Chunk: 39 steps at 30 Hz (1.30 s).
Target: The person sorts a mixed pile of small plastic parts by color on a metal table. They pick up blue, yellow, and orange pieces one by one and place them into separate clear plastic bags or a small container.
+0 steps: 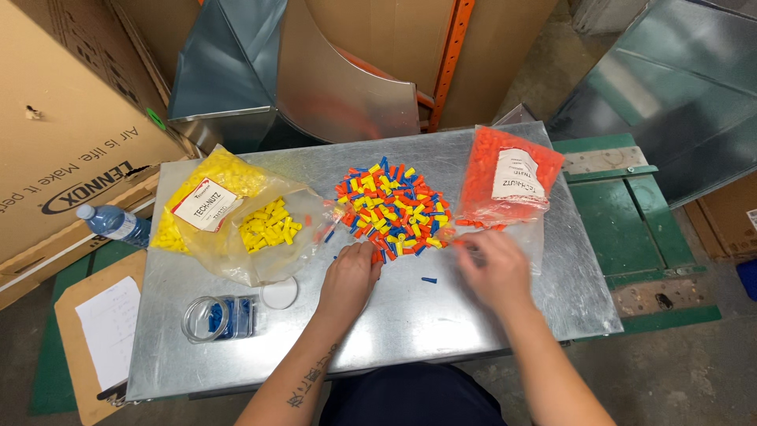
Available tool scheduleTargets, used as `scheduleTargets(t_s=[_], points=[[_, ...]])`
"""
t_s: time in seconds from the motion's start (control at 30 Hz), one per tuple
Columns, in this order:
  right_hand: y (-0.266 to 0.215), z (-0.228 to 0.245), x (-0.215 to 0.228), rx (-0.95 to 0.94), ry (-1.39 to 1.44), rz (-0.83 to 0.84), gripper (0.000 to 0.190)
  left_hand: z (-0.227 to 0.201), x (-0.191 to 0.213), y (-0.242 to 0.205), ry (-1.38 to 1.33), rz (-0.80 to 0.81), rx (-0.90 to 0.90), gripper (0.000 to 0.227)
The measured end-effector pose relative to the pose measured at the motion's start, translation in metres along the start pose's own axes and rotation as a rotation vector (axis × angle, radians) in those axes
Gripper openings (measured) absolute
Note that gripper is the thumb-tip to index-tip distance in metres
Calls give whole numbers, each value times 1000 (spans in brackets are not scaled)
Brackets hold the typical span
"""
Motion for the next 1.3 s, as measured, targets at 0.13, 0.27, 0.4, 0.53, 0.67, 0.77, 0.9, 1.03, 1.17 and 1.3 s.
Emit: scheduleTargets(t_s=[0.13,0.27,0.4,0.53,0.67,0.77,0.9,1.03,1.17,1.3], points=[[-8,-41,29,-79,-206,-13,17,-5,10,1,-46,-32,-5,21],[-7,2,22,-10,-61,-5,25,-20,32,-5,-576,53,80,21],[-9,73,0,96,313,77,24,-51,15,-22,-1007,204,130,18],[-17,63,-13,123,360,81,14,-60,18,-32,-1091,221,173,20],[-7,50,0,163,260,81,12,-40,33,-30,-807,125,85,22],[-1,9,16,118,118,36,15,-14,43,-26,-411,36,38,22],[8,-33,38,-51,-160,51,20,11,36,-26,-109,145,101,23],[4,-26,29,-68,-253,74,26,16,29,-26,-119,112,93,19],[-5,16,4,89,58,90,24,14,21,-26,-167,91,109,13],[-10,68,-19,140,258,171,26,-3,26,-27,-329,59,69,12]])
Point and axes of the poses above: each hand's wrist, its own y-axis towards the middle knuckle, its own x-axis out of the back of the hand, z = x × y, the point moved 4 cm from there along y, towards the middle knuckle, and after that the axes turned 15 degrees about y, right-handed, at the moved point
